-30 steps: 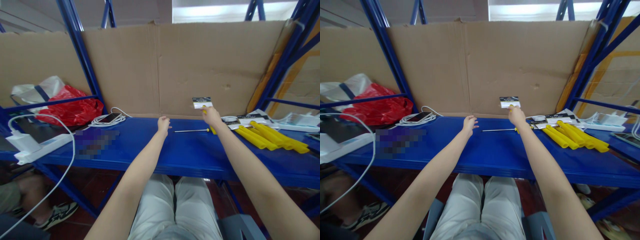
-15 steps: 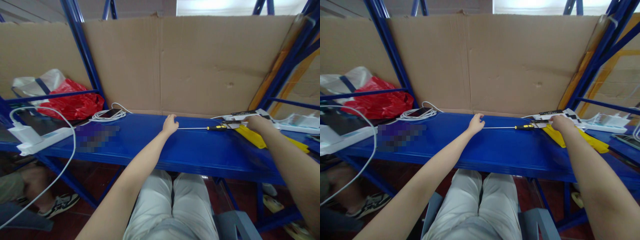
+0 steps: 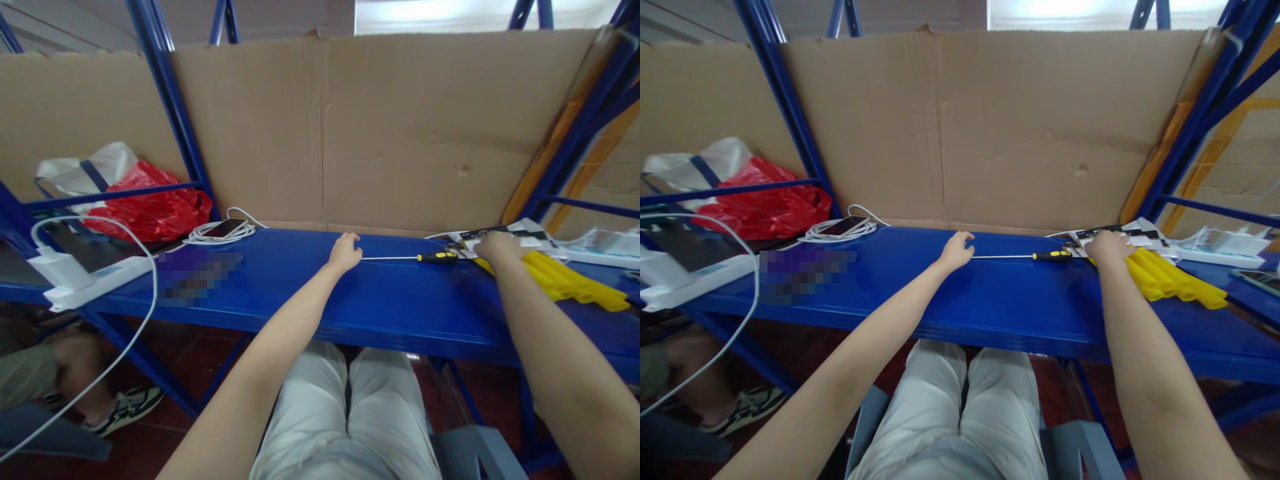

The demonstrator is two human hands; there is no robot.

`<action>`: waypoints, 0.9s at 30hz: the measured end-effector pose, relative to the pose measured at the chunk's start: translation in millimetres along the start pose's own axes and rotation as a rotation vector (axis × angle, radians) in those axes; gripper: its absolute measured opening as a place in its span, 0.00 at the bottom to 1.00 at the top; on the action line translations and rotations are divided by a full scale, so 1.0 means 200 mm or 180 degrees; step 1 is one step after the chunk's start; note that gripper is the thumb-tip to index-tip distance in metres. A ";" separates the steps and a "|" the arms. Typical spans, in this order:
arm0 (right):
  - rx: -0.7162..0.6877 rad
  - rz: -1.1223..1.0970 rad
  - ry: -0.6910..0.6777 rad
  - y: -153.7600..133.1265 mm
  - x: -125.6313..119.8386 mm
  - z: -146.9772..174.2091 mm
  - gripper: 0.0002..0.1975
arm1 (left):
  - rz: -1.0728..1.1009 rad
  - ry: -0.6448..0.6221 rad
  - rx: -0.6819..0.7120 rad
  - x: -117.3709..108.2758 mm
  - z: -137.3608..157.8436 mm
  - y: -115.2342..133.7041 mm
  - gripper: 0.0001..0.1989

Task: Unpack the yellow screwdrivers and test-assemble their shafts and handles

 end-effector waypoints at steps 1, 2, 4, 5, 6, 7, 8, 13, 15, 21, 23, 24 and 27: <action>0.0117 -0.0100 0.0040 0.00 -0.01 0.02 0.18 | -0.0043 -0.0024 0.0026 0.00 0.00 0.00 0.16; -0.0088 -0.0238 0.0120 -0.04 -0.02 0.04 0.17 | -0.0091 -0.0049 0.0051 -0.01 0.00 0.01 0.16; -0.0716 -0.0479 0.0288 -0.15 -0.05 0.08 0.16 | -0.0225 -0.0092 0.0036 -0.02 0.01 0.01 0.17; -0.1055 -0.0602 0.0392 -0.19 -0.07 0.10 0.15 | -0.0318 -0.0107 -0.0019 -0.04 0.01 0.00 0.18; -0.1329 -0.0721 0.0479 -0.22 -0.07 0.11 0.14 | -0.0436 -0.0118 -0.0136 -0.06 0.01 -0.02 0.19; -0.1516 -0.0837 0.0545 -0.23 -0.08 0.12 0.13 | -0.0590 -0.0128 -0.0291 -0.08 0.01 -0.04 0.19; -0.1623 -0.0946 0.0572 -0.23 -0.07 0.12 0.12 | -0.0761 -0.0143 -0.0438 -0.11 0.02 -0.07 0.20; -0.1413 -0.1256 0.0353 -0.16 -0.02 0.07 0.07 | -0.1510 -0.0015 -0.0561 -0.30 0.05 -0.13 0.21; -0.1266 -0.1328 0.0283 -0.16 -0.03 0.08 0.07 | -0.1718 0.0083 -0.0667 -0.40 0.08 -0.20 0.22; -0.1138 -0.1417 0.0189 -0.20 -0.07 0.12 0.07 | -0.2209 0.0133 -0.1431 -0.65 0.25 -0.56 0.30; -0.1166 -0.1482 0.0206 -0.20 -0.08 0.12 0.07 | -0.2211 0.0001 -0.1655 -0.68 0.29 -0.66 0.32; -0.1177 -0.1528 0.0234 -0.20 -0.08 0.12 0.06 | -0.2186 -0.0085 -0.1793 -0.69 0.31 -0.71 0.33; -0.1156 -0.1626 0.0288 -0.19 -0.08 0.11 0.05 | -0.2059 -0.0258 -0.2118 -0.68 0.35 -0.81 0.33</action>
Point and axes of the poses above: each hand's wrist, its own z-axis away from the middle knuckle, its own x-axis out of the palm, y = z × x, the point moved 10 cm from there along -z, towards the middle knuckle, and after that the axes turned 1 degree about x, right-handed, at the moved point
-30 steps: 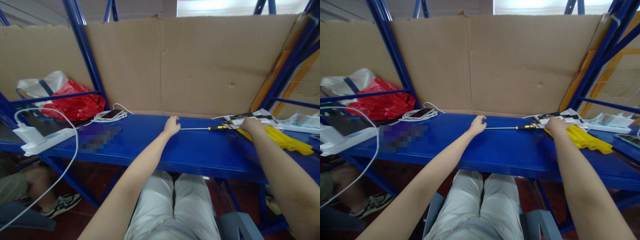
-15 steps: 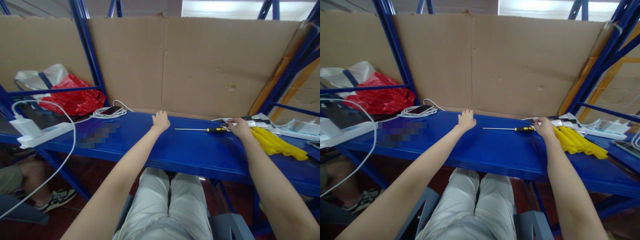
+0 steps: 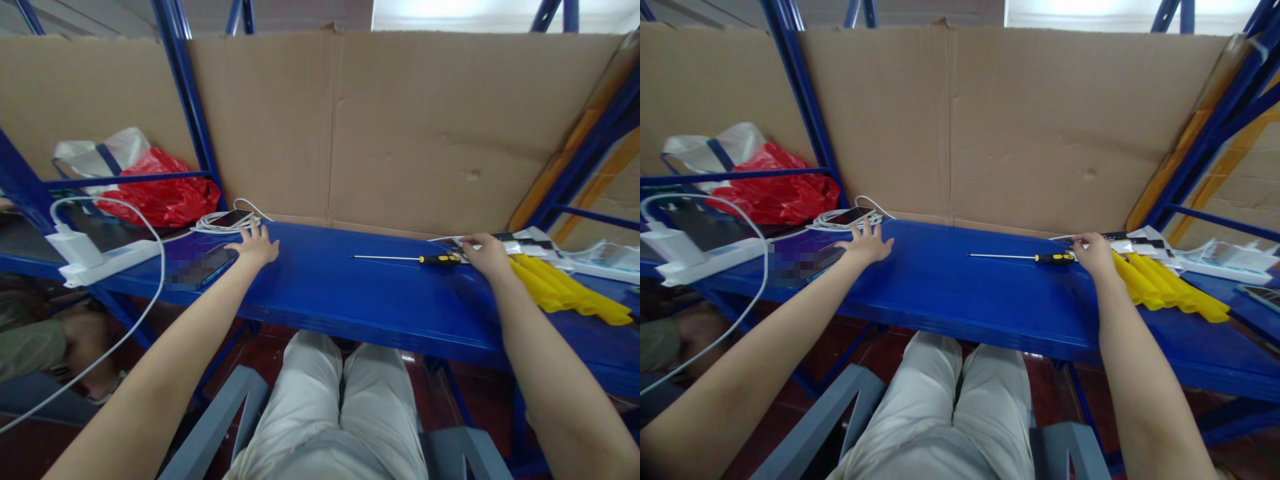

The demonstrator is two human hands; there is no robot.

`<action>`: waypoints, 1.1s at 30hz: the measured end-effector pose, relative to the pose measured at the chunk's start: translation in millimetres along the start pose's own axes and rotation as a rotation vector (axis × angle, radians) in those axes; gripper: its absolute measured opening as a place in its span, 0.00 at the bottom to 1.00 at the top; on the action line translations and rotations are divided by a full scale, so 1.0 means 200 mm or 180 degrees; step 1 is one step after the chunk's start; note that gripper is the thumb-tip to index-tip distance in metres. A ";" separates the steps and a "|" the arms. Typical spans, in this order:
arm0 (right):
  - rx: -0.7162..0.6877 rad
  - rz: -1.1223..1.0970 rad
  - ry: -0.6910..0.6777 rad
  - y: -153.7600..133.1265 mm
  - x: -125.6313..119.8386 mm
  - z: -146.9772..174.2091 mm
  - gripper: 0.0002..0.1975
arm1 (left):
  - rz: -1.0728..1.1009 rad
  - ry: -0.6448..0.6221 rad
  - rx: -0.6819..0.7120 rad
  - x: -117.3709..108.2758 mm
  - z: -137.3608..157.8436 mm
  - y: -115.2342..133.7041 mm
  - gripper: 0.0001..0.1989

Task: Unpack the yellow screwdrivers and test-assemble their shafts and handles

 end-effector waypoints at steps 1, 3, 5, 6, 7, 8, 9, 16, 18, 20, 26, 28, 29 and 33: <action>0.0031 0.0011 0.0003 0.01 0.00 0.00 0.05 | 0.0038 -0.0042 -0.0038 0.01 -0.01 -0.01 0.33; 0.0090 0.0068 -0.0030 0.01 0.00 0.00 0.05 | 0.0122 -0.0079 -0.0029 0.03 -0.01 -0.02 0.33; 0.0089 0.0115 -0.0089 0.01 0.01 0.01 0.06 | 0.0189 -0.0092 0.0040 0.04 -0.01 -0.01 0.33; 0.0072 0.0123 -0.0112 0.01 0.01 0.01 0.06 | 0.0216 -0.0097 0.0067 0.05 -0.01 0.00 0.32; 0.0055 0.0121 -0.0125 0.01 0.01 0.01 0.06 | 0.0240 -0.0105 0.0080 0.05 -0.01 -0.01 0.32; 0.0038 0.0111 -0.0127 0.01 0.01 0.01 0.06 | 0.0261 -0.0112 0.0082 0.05 -0.02 -0.01 0.32; 0.0027 0.0099 -0.0115 0.01 0.01 0.01 0.06 | 0.0277 -0.0111 0.0077 0.05 -0.02 -0.01 0.32; 0.0048 0.0162 -0.0106 0.03 0.02 0.01 0.08 | 0.0604 0.0177 0.0605 -0.04 -0.05 0.21 0.30; 0.0048 0.0225 -0.0141 0.04 0.03 0.00 0.09 | 0.0971 0.0296 0.0858 -0.09 -0.04 0.36 0.28; 0.0013 0.0249 -0.0142 0.05 0.04 0.00 0.09 | 0.1448 0.0517 0.1210 -0.17 -0.03 0.52 0.25; -0.0124 0.0220 -0.0156 0.09 0.07 -0.02 0.09 | 0.2844 0.0203 0.1430 -0.12 0.00 0.79 0.16; -0.0088 0.0241 -0.0208 0.10 0.08 -0.02 0.09 | 0.2873 0.0190 0.1578 -0.07 0.03 0.82 0.15; -0.0053 0.0256 -0.0232 0.11 0.09 -0.02 0.09 | 0.2715 0.0237 0.1750 -0.05 0.05 0.83 0.13; -0.0022 0.0240 -0.0279 0.12 0.10 -0.02 0.08 | 0.2422 0.0022 0.2176 0.04 0.13 0.87 0.11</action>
Point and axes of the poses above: each hand's wrist, its own z-axis away from the middle knuckle, its own x-axis out of the palm, y = z × x, the point moved 10 cm from there along -z, towards the middle knuckle, and after that the axes turned 1 degree about x, right-handed, at the moved point
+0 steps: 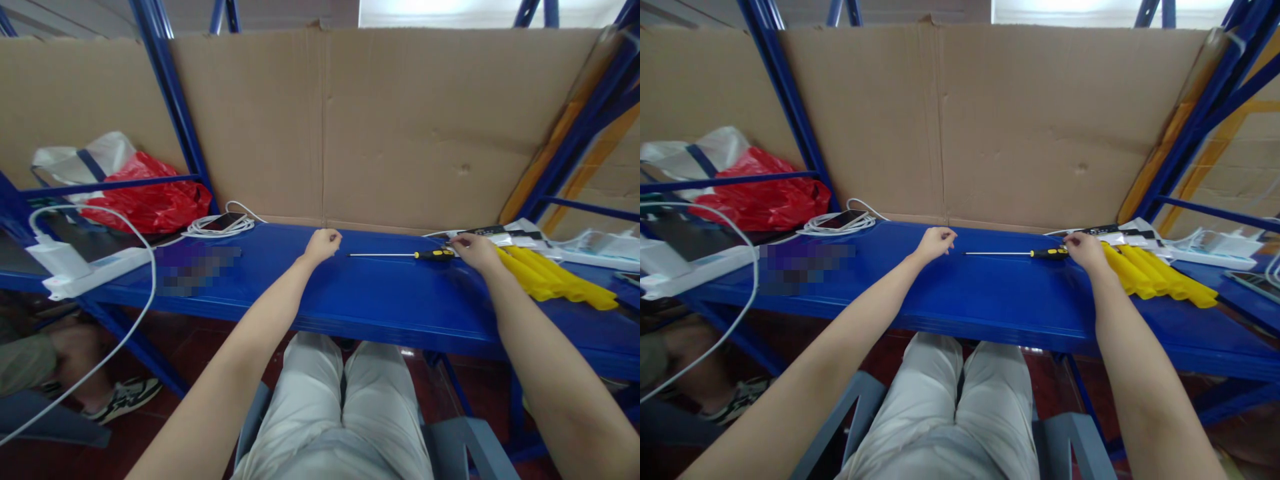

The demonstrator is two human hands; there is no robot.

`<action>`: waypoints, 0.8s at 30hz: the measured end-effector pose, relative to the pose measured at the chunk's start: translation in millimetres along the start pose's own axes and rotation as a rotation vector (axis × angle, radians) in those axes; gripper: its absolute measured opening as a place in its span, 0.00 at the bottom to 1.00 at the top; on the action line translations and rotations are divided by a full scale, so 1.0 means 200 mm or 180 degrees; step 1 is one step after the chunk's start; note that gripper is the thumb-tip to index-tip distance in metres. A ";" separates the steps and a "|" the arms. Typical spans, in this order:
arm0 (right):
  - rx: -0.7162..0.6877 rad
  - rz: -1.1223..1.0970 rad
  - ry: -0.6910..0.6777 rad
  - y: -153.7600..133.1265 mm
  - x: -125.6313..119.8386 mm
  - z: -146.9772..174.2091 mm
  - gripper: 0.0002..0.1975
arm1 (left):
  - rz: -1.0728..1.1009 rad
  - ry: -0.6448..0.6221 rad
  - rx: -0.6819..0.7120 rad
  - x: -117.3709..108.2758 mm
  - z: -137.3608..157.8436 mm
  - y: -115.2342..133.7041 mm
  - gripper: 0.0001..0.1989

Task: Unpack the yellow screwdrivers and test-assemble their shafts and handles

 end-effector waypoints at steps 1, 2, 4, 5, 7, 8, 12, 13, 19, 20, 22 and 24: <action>-0.0025 -0.0019 -0.0012 0.00 0.00 0.00 0.08 | 0.0015 -0.0052 0.0000 0.01 0.01 0.00 0.12; -0.0043 -0.0032 -0.0029 -0.01 0.01 0.00 0.08 | 0.0024 -0.0069 0.0000 0.02 0.01 0.00 0.12; -0.0038 -0.0032 -0.0073 -0.01 0.02 0.00 0.08 | 0.0007 -0.0049 0.0023 0.01 0.01 0.02 0.12; -0.0013 -0.0022 -0.0094 -0.01 0.02 0.00 0.08 | 0.0000 -0.0045 0.0033 0.01 0.00 0.02 0.12; 0.0035 -0.0008 -0.0146 -0.01 0.03 0.00 0.09 | 0.0000 -0.0058 0.0048 0.01 0.00 0.03 0.12; 0.0056 -0.0003 -0.0170 -0.01 0.03 0.00 0.09 | 0.0004 -0.0060 0.0057 0.01 0.00 0.03 0.12; 0.0062 0.0001 -0.0209 -0.01 0.04 0.00 0.09 | 0.0007 -0.0037 0.0084 0.01 0.01 0.03 0.12; 0.0066 0.0007 -0.0221 -0.01 0.05 0.00 0.09 | -0.0014 -0.0038 0.0075 0.01 0.01 0.04 0.12; 0.0016 -0.0010 -0.0245 0.01 0.06 -0.01 0.09 | -0.0158 -0.0069 0.0097 0.01 0.01 0.06 0.12; -0.0018 -0.0037 -0.0223 0.00 0.06 -0.01 0.09 | -0.0173 -0.0070 0.0105 0.01 0.01 0.07 0.13; -0.0067 -0.0095 -0.0187 0.00 0.06 -0.01 0.08 | -0.0192 -0.0069 0.0114 0.00 0.02 0.07 0.13; -0.0072 -0.0124 -0.0186 0.00 0.06 -0.01 0.08 | -0.0190 -0.0067 0.0121 0.00 0.02 0.08 0.13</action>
Point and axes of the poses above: each hand's wrist, its own z-axis away from the middle knuckle, its own x-axis out of the palm, y = z × x, the point moved 10 cm from there along -z, towards the middle knuckle, and after that the axes turned 1 degree about x, right-handed, at the moved point
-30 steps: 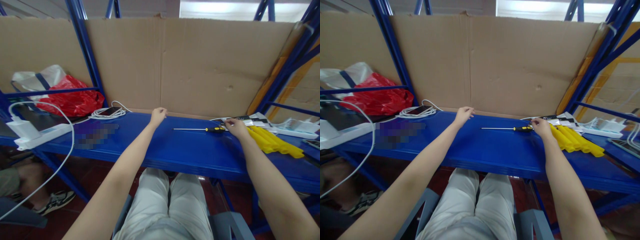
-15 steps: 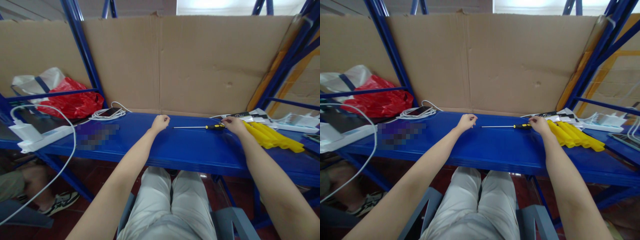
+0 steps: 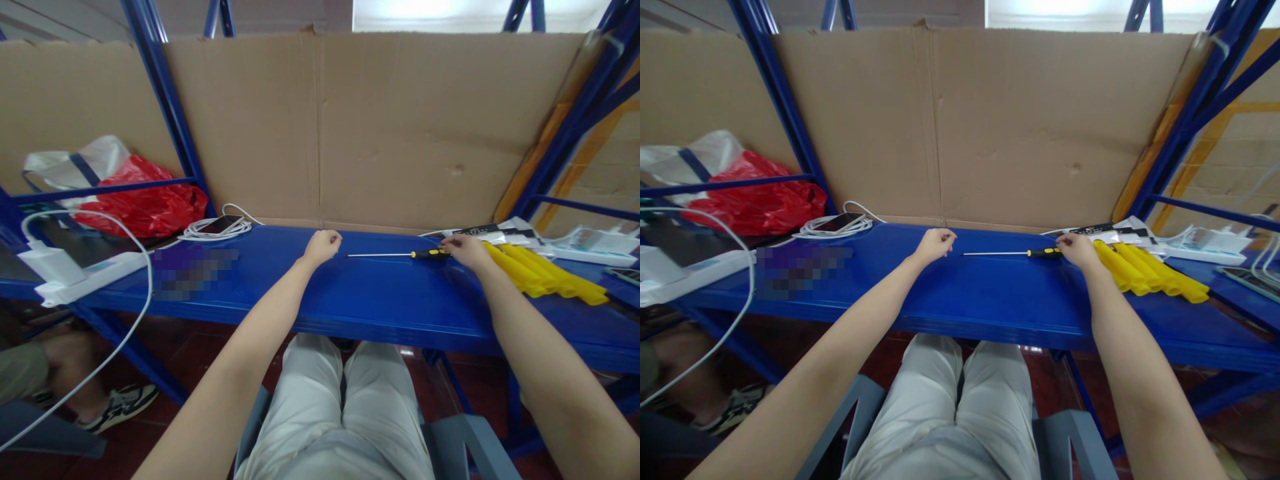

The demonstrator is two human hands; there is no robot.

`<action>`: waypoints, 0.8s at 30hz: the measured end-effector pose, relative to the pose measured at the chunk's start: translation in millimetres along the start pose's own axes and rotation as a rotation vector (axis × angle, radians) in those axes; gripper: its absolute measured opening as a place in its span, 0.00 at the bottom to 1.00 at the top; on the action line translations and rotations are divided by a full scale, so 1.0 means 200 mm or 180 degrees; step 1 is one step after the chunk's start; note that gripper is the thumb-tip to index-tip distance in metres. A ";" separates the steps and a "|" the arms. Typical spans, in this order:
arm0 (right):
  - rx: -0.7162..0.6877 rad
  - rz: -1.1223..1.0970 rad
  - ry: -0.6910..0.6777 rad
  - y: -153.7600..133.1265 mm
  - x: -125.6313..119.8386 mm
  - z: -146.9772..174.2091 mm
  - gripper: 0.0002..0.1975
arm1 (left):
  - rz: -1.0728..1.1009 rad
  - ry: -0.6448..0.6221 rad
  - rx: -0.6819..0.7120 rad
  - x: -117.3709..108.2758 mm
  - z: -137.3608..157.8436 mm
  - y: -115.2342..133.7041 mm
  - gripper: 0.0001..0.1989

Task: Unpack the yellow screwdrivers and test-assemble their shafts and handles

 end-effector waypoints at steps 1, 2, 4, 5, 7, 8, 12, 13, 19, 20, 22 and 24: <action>0.0011 0.0001 -0.0013 0.00 0.00 0.00 0.08 | 0.0006 0.0003 0.0002 0.00 0.00 0.00 0.13; 0.0030 0.0007 -0.0031 0.00 0.00 0.00 0.08 | 0.0014 0.0008 0.0006 0.00 0.00 0.00 0.13; 0.0105 0.0021 -0.0065 0.01 0.00 0.00 0.08 | 0.0025 0.0013 0.0003 0.00 0.00 0.00 0.13; 0.0169 0.0033 -0.0061 0.01 0.00 0.00 0.09 | 0.0029 0.0010 0.0000 0.00 0.00 0.00 0.13; 0.0377 0.0116 0.0012 0.02 -0.04 0.02 0.10 | 0.0027 -0.0001 -0.0013 0.00 0.00 0.00 0.13; 0.0525 0.0199 0.0067 0.03 -0.06 0.03 0.11 | 0.0021 -0.0009 -0.0019 0.00 0.00 0.00 0.13; 0.1187 0.0641 0.0233 0.07 -0.19 0.11 0.17 | -0.0008 -0.0016 -0.0021 0.00 0.00 -0.01 0.13; 0.1332 0.0744 0.0289 0.09 -0.23 0.13 0.19 | -0.0010 -0.0018 -0.0010 0.01 0.00 0.00 0.13; 0.2148 0.1241 0.0576 0.20 -0.38 0.23 0.27 | 0.0011 -0.0036 0.0026 0.00 0.00 0.00 0.13; 0.2319 0.1230 0.0516 0.23 -0.38 0.25 0.27 | 0.0015 -0.0042 0.0021 0.00 0.00 0.00 0.13; 0.2547 0.1184 0.0379 0.25 -0.37 0.27 0.26 | 0.0046 -0.0034 0.0013 0.00 0.00 0.00 0.12; 0.2609 0.1185 0.0257 0.24 -0.36 0.27 0.26 | 0.0110 -0.0016 0.0014 0.00 0.00 0.00 0.12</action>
Point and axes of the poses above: each hand's wrist, its own z-axis away from the middle knuckle, its own x-axis out of the palm, y = z × x, the point moved 10 cm from there along -z, towards the middle knuckle, and after that the axes turned 1 degree about x, right-handed, at the moved point
